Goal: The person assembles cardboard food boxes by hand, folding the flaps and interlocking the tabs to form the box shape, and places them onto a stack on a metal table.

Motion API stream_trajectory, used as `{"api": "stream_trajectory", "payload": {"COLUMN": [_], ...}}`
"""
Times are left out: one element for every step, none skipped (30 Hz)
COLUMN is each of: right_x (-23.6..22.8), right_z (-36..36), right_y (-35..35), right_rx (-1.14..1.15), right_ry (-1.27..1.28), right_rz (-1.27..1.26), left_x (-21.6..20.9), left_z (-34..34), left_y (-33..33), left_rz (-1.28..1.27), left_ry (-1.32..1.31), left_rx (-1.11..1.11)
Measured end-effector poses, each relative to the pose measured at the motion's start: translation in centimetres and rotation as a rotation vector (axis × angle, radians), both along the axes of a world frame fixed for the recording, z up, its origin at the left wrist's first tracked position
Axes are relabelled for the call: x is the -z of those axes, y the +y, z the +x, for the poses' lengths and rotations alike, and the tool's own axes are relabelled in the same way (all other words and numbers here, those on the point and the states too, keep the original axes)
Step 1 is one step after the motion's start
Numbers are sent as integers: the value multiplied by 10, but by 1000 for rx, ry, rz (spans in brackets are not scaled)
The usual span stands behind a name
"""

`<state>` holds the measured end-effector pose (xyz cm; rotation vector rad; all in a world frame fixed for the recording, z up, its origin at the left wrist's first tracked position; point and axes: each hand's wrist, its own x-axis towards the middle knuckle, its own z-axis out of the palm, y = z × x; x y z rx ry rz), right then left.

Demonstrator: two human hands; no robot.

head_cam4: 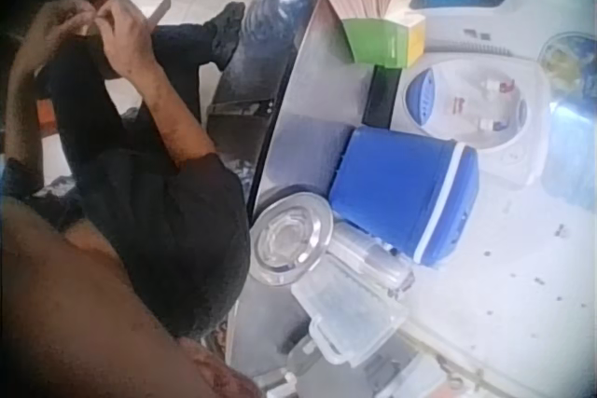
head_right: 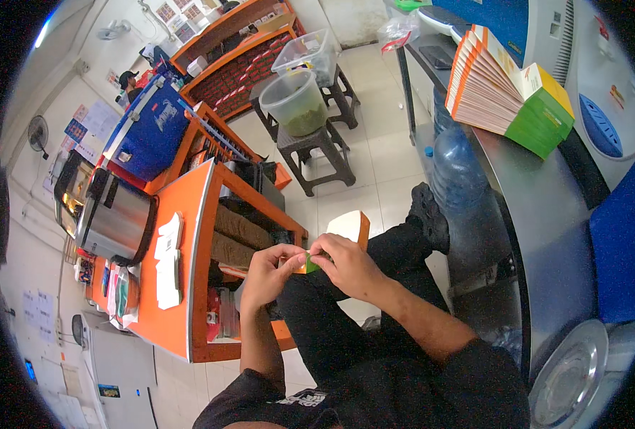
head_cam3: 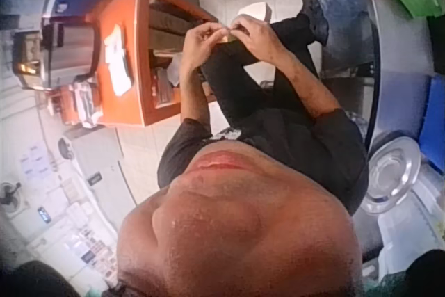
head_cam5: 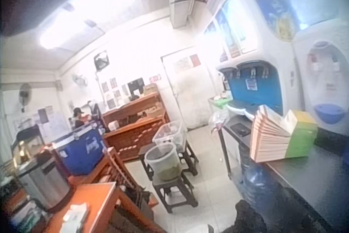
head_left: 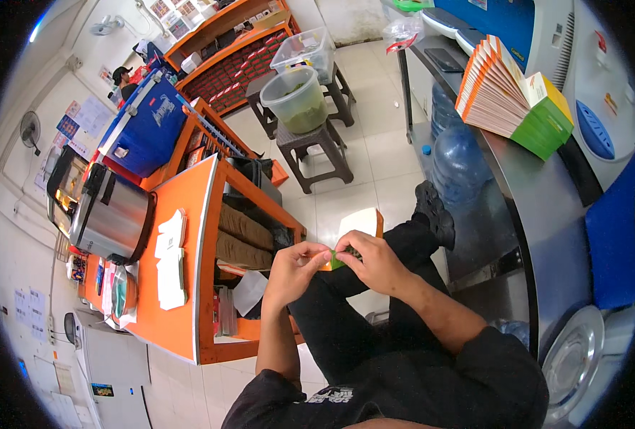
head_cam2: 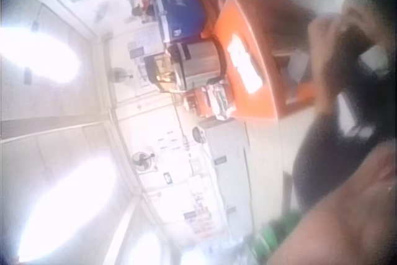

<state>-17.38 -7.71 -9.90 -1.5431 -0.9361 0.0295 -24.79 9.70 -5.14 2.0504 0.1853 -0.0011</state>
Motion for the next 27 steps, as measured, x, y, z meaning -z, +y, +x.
{"api": "stream_trajectory", "payload": {"right_x": [-2,-2,-3,-2,-2,0,3,7,11,16,19,19,19,19,22,28,31,33,31,29,30,35,40,42,42,41,36], "right_z": [0,0,1,1,1,1,1,2,2,2,2,3,6,8,8,8,8,9,8,7,5,4,3,0,-3,-5,-4], "right_y": [0,0,-1,-1,-1,-1,1,2,3,5,5,5,3,2,3,4,4,4,5,7,12,17,21,24,23,23,21], "right_rx": [-7,-13,-13,-44,-75,-73,-89,-106,-105,-188,-272,-275,-332,-388,-386,-318,-247,-242,-138,-32,-36,-42,-46,-57,-110,-113,-116], "right_ry": [15,30,30,91,153,154,202,251,251,406,562,562,486,407,408,482,555,559,631,700,699,687,674,660,680,681,609], "right_rz": [-21,-42,-43,-57,-71,-74,-55,-37,-38,40,119,118,-31,-179,-180,-85,10,10,106,201,204,254,304,349,240,238,195], "left_x": [0,1,1,4,7,9,8,7,5,4,4,3,1,-1,-1,0,3,7,13,27,45,49,49,60,66,71,77], "left_z": [0,0,0,1,2,4,5,5,5,6,8,8,9,10,11,13,15,18,14,13,12,15,13,15,17,18,19], "left_y": [0,0,0,1,3,4,4,5,7,11,15,18,21,23,23,18,6,-4,-8,-12,-14,-23,-35,-40,-41,-40,-36], "left_rz": [-1,-16,-32,-33,-27,-23,-26,-13,2,1,80,160,161,238,315,313,396,470,371,372,156,-64,-127,-96,-133,-170,-172], "left_ry": [0,-21,-43,-44,-73,-102,-102,-90,-79,-80,-122,-164,-163,-220,-278,-278,-457,-626,-497,-496,-464,-428,-417,-471,-490,-510,-510], "left_rx": [-1,14,29,30,71,114,115,139,162,163,255,345,342,408,478,480,212,-59,-178,-175,-187,-193,-157,-217,-262,-306,-305]}}
